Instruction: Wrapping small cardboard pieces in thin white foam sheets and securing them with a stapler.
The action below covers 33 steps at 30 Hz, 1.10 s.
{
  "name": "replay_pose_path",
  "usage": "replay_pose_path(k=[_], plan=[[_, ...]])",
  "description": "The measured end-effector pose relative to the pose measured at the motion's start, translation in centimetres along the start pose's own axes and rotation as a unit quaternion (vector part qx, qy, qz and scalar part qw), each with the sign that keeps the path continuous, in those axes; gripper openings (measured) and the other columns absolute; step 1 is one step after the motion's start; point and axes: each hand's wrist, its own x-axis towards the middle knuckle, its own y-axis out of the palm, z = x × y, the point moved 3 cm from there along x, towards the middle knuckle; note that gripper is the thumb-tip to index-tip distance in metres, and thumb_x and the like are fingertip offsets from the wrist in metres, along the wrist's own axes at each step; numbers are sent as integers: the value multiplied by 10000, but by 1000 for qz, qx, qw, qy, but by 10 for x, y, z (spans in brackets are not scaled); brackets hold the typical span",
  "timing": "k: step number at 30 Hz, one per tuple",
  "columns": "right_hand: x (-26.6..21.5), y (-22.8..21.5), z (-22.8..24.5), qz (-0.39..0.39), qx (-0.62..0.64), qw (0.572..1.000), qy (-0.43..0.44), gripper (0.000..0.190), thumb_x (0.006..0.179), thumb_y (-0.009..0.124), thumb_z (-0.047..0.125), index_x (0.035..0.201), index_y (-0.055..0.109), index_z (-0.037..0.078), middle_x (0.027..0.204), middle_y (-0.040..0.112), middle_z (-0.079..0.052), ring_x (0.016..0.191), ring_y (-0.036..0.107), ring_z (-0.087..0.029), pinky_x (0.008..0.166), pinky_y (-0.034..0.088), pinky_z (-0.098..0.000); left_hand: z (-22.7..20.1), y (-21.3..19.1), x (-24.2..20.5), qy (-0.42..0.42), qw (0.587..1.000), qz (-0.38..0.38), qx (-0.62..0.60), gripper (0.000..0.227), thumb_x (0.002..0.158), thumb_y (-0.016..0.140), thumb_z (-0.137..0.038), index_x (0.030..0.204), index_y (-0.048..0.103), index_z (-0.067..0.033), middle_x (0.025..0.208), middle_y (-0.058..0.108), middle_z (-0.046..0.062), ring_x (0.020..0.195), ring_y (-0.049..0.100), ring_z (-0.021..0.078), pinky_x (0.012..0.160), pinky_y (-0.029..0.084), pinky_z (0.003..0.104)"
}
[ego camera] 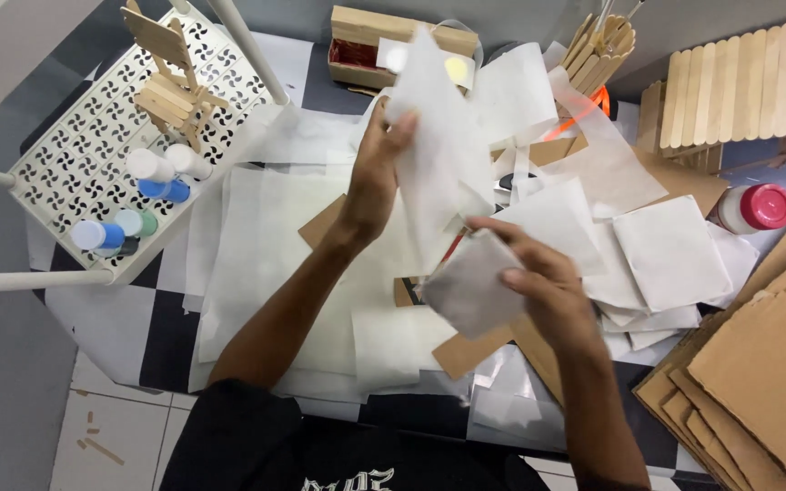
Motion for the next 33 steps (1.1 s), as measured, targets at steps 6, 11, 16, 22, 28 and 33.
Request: replay_pose_path(k=[6, 11, 16, 22, 28, 33], plan=[[24, -35, -40, -146, 115, 973, 134, 170, 895, 615, 197, 1004, 548, 84, 930, 606, -81, 902, 634, -255, 785, 473, -382, 29, -18, -2, 35, 993, 55, 100, 292, 1016, 664, -351, 1012, 484, -121, 846, 540, -3, 853, 567, 62, 822, 526, 271], [63, -42, 3, -220, 66, 972, 56, 188, 914, 657, 223, 1047, 567, 125, 976, 700, -47, 913, 702, -173, 828, 556, -301, 4, -11, -3, -16, 986, 156, 59, 357, 1041, 613, -413, 1199, 514, -109, 989, 632, 48, 944, 662, 123, 862, 608, 384], [71, -55, 20, -254, -9, 967, -8, 159, 974, 658, 208, 1085, 594, 114, 972, 706, -33, 893, 711, -129, 813, 591, -252, 28, -11, -4, -93, 974, 204, 19, 333, 1041, 627, -331, 1236, 615, -61, 1074, 715, 111, 995, 719, 206, 851, 623, 447], [64, -69, -14, -237, -45, 970, 11, 130, 962, 654, 182, 1045, 611, 93, 923, 695, -53, 855, 721, -148, 786, 602, -280, 52, -23, 9, -107, 987, 110, -40, 370, 1099, 506, -335, 1347, 580, -71, 1143, 712, 176, 1026, 729, 261, 845, 639, 490], [69, -39, -24, -227, -65, 972, 12, 133, 979, 649, 146, 1073, 630, 54, 963, 687, -61, 853, 714, -149, 782, 606, -300, 46, -15, 10, -86, 991, 78, -64, 428, 1101, 482, -349, 1448, 487, -98, 1114, 713, 124, 1011, 722, 167, 844, 644, 341], [68, -34, -20, -226, -153, 962, -19, 203, 1054, 605, 131, 1227, 633, 30, 1040, 612, -67, 978, 684, -167, 891, 587, -342, 52, -17, 5, -77, 990, 107, -49, 564, 977, 736, -226, 1447, 464, -76, 1187, 690, 157, 1094, 691, 257, 954, 598, 497]])
